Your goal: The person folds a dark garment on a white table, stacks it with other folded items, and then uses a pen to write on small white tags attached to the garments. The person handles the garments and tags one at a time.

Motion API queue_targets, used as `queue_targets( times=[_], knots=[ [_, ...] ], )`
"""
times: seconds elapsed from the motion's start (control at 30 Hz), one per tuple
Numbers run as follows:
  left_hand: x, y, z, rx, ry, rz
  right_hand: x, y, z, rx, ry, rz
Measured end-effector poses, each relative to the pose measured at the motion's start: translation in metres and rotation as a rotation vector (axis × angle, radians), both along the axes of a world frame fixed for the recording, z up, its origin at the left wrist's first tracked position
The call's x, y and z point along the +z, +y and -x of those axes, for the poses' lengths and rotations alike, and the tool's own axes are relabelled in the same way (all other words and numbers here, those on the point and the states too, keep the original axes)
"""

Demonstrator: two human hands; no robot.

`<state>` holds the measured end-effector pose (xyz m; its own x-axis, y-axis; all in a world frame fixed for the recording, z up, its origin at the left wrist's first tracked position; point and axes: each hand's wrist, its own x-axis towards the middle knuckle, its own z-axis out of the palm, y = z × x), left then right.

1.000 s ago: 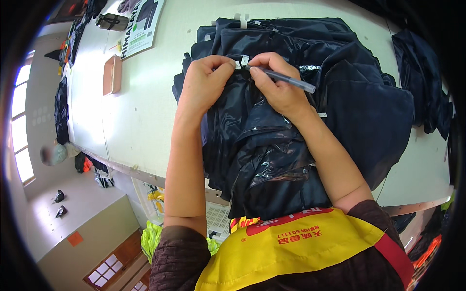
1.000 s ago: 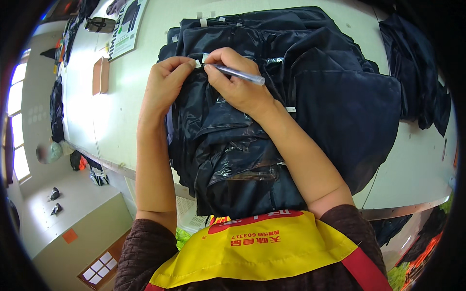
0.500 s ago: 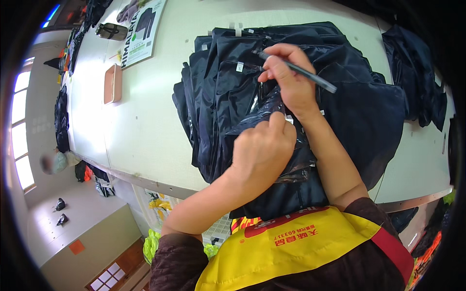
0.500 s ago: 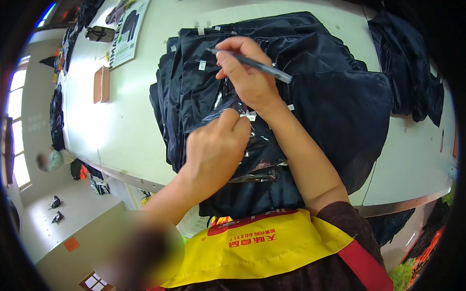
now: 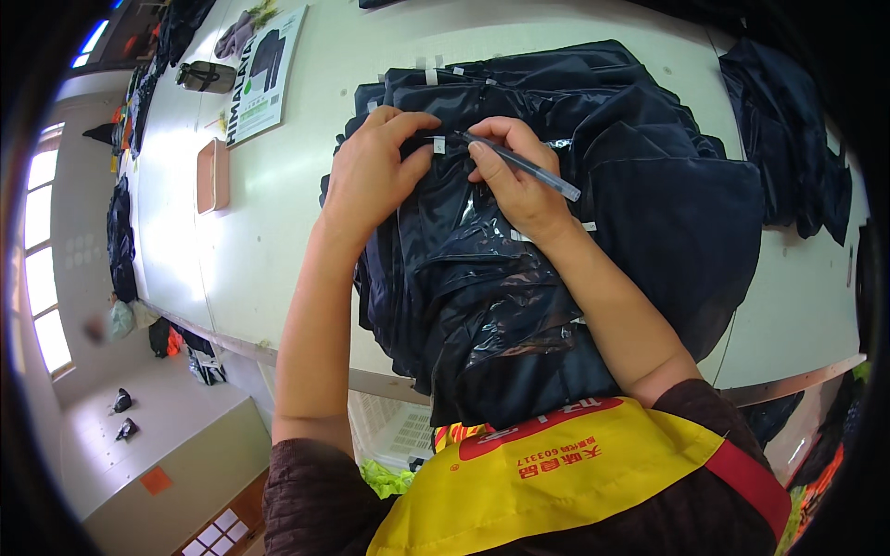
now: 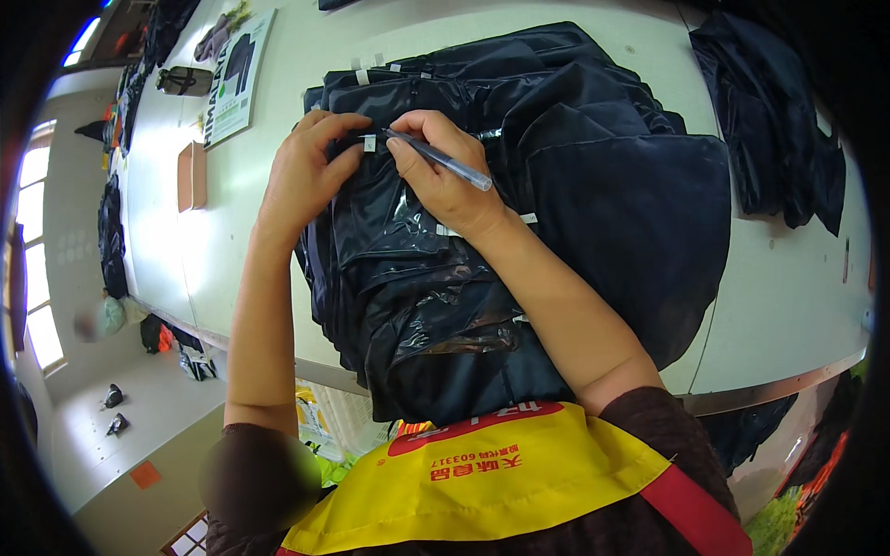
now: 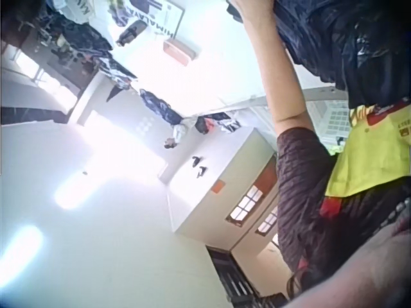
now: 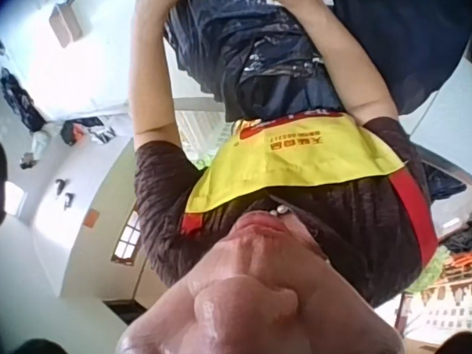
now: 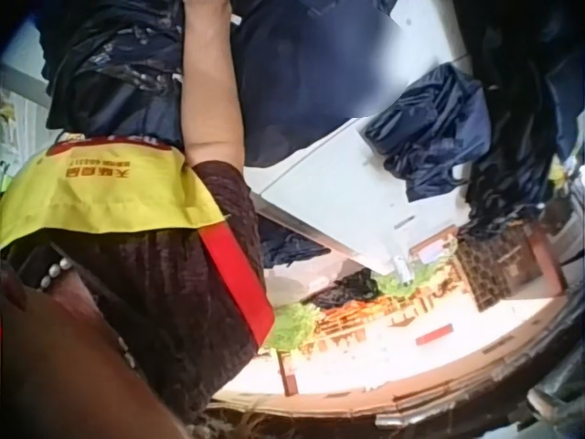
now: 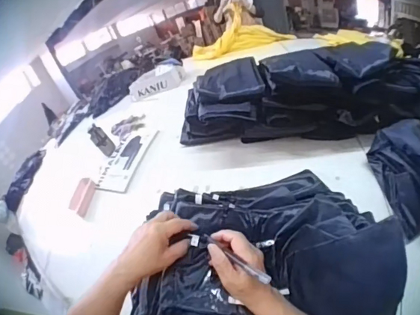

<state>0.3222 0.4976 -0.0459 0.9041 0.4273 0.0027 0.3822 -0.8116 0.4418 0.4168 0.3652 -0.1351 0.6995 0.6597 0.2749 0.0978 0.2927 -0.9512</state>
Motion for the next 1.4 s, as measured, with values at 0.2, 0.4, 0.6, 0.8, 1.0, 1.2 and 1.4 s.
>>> queue_targets(
  times=[0.2,0.4,0.6,0.8,1.0,1.2,1.4],
  knots=[
    [-0.011,0.013,-0.006,0.001,-0.06,0.178,-0.001,-0.001,0.002,-0.017,-0.045,-0.031],
    [-0.015,0.011,-0.009,0.219,-0.036,0.528,0.004,-0.002,0.001,-0.01,-0.183,0.005],
    [-0.011,0.013,-0.012,0.303,0.002,0.634,0.001,0.002,0.002,-0.014,-0.113,-0.029],
    [-0.015,0.013,-0.008,0.294,-0.023,0.607,0.0,0.005,0.001,0.005,-0.181,-0.012],
    [-0.017,0.012,-0.009,0.296,-0.047,0.616,-0.002,0.007,0.0,-0.004,-0.203,0.024],
    [-0.015,0.011,-0.011,0.336,-0.025,0.619,-0.002,0.007,0.001,0.021,-0.148,0.014],
    [-0.018,0.012,-0.008,0.332,-0.052,0.652,-0.005,0.006,0.003,0.003,-0.072,0.018]
  ],
)
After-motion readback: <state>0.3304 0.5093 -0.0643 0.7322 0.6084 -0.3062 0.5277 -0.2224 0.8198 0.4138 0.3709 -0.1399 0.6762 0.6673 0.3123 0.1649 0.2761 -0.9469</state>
